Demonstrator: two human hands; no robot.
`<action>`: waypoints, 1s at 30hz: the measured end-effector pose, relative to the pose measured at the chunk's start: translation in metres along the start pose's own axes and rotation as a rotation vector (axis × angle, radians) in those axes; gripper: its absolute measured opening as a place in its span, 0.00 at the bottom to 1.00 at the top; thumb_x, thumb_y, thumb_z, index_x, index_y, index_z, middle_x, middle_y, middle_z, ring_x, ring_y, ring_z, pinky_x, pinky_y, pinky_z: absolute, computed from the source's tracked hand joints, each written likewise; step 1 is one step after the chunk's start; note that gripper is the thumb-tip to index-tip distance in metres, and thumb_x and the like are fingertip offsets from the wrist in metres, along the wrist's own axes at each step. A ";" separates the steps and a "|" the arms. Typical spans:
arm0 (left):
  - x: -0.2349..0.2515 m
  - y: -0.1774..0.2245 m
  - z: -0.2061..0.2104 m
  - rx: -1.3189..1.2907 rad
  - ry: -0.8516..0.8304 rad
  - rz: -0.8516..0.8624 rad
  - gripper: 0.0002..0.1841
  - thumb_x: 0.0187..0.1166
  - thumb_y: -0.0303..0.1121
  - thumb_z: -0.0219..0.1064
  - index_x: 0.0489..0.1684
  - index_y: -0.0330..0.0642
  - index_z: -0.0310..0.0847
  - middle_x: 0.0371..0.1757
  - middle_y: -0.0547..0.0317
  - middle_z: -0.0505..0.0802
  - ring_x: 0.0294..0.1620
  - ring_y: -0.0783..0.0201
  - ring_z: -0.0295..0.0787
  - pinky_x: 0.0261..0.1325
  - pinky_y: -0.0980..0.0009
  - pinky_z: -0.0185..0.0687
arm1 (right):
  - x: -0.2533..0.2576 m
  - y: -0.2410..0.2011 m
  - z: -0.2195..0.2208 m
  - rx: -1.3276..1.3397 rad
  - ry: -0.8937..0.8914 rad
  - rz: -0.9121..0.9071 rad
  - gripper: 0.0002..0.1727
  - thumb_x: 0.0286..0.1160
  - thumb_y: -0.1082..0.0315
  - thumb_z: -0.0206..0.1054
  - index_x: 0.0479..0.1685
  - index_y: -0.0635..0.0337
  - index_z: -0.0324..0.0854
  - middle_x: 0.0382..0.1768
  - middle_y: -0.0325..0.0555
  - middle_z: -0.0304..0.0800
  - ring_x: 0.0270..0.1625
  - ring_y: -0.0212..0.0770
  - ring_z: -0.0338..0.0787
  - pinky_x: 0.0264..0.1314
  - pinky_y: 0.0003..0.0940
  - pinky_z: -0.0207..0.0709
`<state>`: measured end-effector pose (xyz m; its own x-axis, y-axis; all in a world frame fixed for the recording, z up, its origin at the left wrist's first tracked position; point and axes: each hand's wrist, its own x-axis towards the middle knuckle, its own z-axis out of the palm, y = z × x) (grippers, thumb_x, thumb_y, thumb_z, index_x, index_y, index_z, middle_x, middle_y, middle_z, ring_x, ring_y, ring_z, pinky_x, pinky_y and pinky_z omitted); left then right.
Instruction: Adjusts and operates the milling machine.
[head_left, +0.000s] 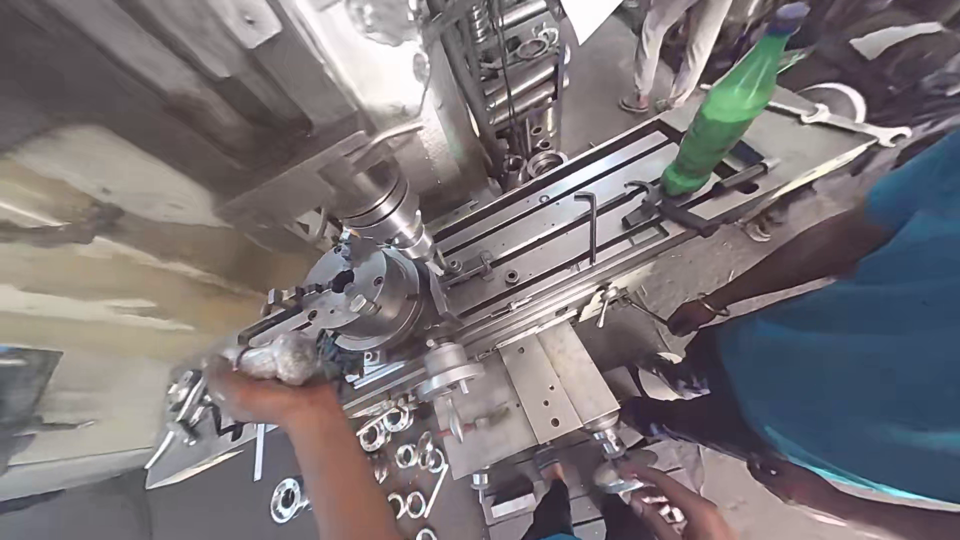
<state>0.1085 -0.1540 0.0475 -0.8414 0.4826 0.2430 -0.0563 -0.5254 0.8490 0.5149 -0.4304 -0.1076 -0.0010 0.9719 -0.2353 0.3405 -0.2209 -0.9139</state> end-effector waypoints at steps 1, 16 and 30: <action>0.001 -0.004 0.001 0.020 0.026 0.020 0.20 0.94 0.44 0.45 0.68 0.38 0.70 0.49 0.50 0.86 0.48 0.58 0.88 0.52 0.54 0.88 | 0.000 0.006 -0.002 0.013 0.000 0.001 0.21 0.76 0.69 0.72 0.68 0.63 0.84 0.60 0.51 0.93 0.53 0.41 0.96 0.58 0.43 0.92; -0.022 -0.021 0.016 0.203 0.013 0.077 0.24 0.94 0.49 0.40 0.71 0.39 0.67 0.50 0.51 0.86 0.45 0.60 0.88 0.49 0.56 0.89 | 0.047 0.075 -0.036 0.069 -0.263 0.072 0.22 0.77 0.66 0.70 0.70 0.61 0.83 0.61 0.58 0.92 0.52 0.53 0.96 0.58 0.55 0.89; -0.040 -0.030 0.032 0.238 0.039 0.040 0.23 0.92 0.48 0.46 0.73 0.41 0.68 0.55 0.50 0.85 0.51 0.57 0.86 0.53 0.52 0.86 | 0.045 0.094 -0.052 0.118 -0.216 0.078 0.23 0.79 0.65 0.69 0.72 0.61 0.82 0.64 0.57 0.91 0.54 0.51 0.96 0.58 0.52 0.90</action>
<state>0.1611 -0.1352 0.0268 -0.8609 0.4349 0.2640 0.1016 -0.3616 0.9268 0.5958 -0.4029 -0.1867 -0.1845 0.9145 -0.3602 0.2357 -0.3146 -0.9195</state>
